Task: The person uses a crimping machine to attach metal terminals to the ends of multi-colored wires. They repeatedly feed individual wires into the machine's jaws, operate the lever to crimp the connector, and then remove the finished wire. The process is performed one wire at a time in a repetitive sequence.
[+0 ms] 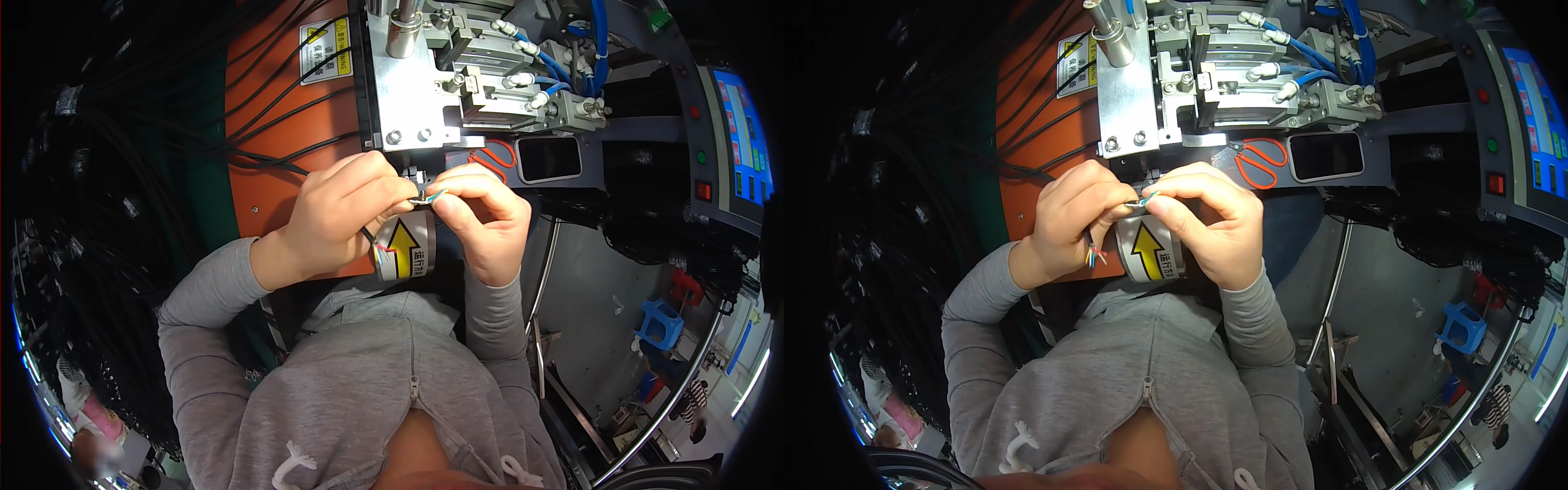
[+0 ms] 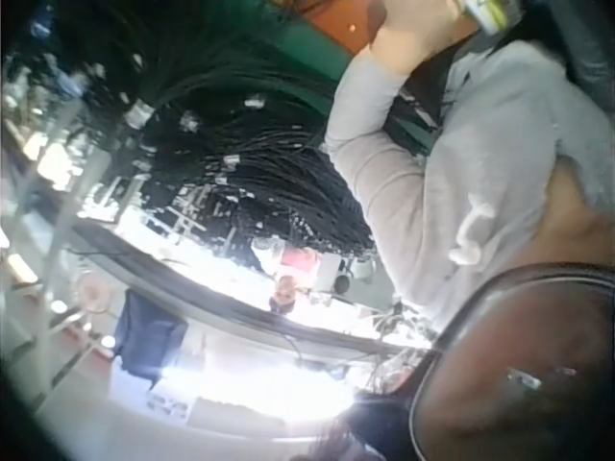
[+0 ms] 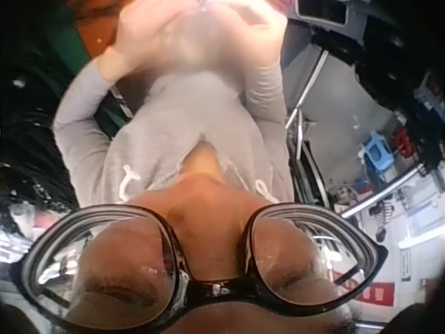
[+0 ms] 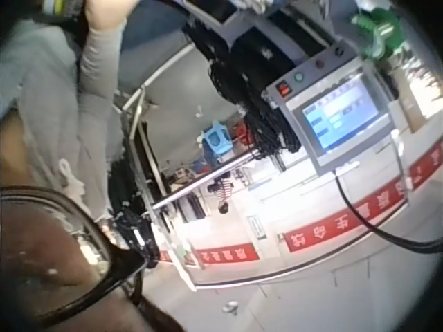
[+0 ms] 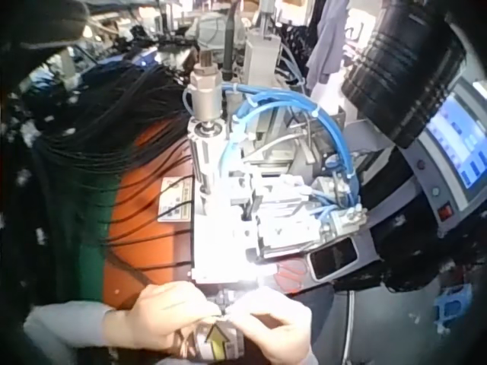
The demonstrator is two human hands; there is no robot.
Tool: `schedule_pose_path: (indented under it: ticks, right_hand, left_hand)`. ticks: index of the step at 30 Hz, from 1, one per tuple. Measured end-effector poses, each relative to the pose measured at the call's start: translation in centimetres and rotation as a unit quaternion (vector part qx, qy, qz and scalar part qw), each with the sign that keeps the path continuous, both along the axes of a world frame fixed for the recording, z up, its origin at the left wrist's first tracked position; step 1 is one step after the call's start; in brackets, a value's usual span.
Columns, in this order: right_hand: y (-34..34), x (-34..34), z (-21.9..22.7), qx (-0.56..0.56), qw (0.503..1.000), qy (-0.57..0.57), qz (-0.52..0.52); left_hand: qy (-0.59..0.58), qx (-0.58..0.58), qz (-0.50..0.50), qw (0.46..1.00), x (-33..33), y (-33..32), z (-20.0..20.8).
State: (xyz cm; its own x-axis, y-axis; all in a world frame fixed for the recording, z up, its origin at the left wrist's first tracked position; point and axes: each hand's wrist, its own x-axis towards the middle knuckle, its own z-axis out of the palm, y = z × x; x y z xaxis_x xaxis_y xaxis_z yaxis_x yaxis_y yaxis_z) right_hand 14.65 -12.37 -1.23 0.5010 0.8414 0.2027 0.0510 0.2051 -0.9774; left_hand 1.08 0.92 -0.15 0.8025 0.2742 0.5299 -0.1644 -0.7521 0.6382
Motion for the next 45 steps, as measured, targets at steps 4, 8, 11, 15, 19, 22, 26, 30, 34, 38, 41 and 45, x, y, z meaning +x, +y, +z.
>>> schedule_pose_path:
  ticks: [4, 8, 11, 15, 19, 22, 26, 30, 34, 38, 41, 45]
  right_hand:
    - [0.0, 0.3, 0.0, -0.016, 0.975, -0.211, -0.063]
    - [0.1, -0.6, -0.6, -0.048, 0.921, -0.353, -0.157]
    - [0.1, -0.7, -1.5, -0.083, 0.926, -0.333, -0.155]
    - [0.4, -0.2, -2.5, -0.099, 0.948, -0.275, -0.128]
    - [0.9, -0.3, -2.6, -0.115, 0.933, -0.319, -0.124]
    - [0.7, -0.4, -2.6, -0.123, 0.926, -0.337, -0.115]
    - [0.8, -0.4, -3.2, -0.104, 0.931, -0.328, -0.123]
    - [0.9, -0.2, -3.9, -0.115, 0.954, -0.253, -0.114]
    - [0.9, -0.3, -4.7, -0.147, 0.983, -0.053, -0.095]
    - [0.8, -0.1, -6.4, -0.113, 0.987, 0.096, -0.064]
    - [0.6, -0.3, -6.4, -0.115, 0.989, 0.047, -0.080]
    - [0.9, 1.0, -5.0, -0.032, 0.951, -0.286, -0.118]
  left_hand:
    - [0.031, 0.025, -0.013, 0.999, 0.0, 0.2, -0.4]
    - [0.059, 0.142, 0.068, 0.986, -0.2, -0.8, -0.7]
    - [0.102, 0.231, 0.061, 0.966, -0.5, -1.0, -0.1]
    - [0.080, 0.250, 0.045, 0.964, -0.4, -1.0, -1.3]
    - [0.098, 0.257, 0.054, 0.960, -0.3, -1.1, -1.5]
    - [0.130, 0.258, 0.047, 0.956, -0.5, -1.4, -1.1]
    - [0.131, 0.251, 0.058, 0.957, -0.3, -1.7, -1.2]
    - [0.131, 0.256, 0.063, 0.956, -0.1, -1.5, -1.4]
    - [0.140, 0.277, 0.068, 0.948, 0.3, -1.3, -1.1]
    - [0.147, 0.274, 0.076, 0.948, 0.3, -1.4, -1.2]
    - [0.151, 0.271, 0.082, 0.947, 0.0, -1.4, -1.0]
    - [0.177, 0.269, 0.090, 0.942, -0.5, -1.5, -0.9]
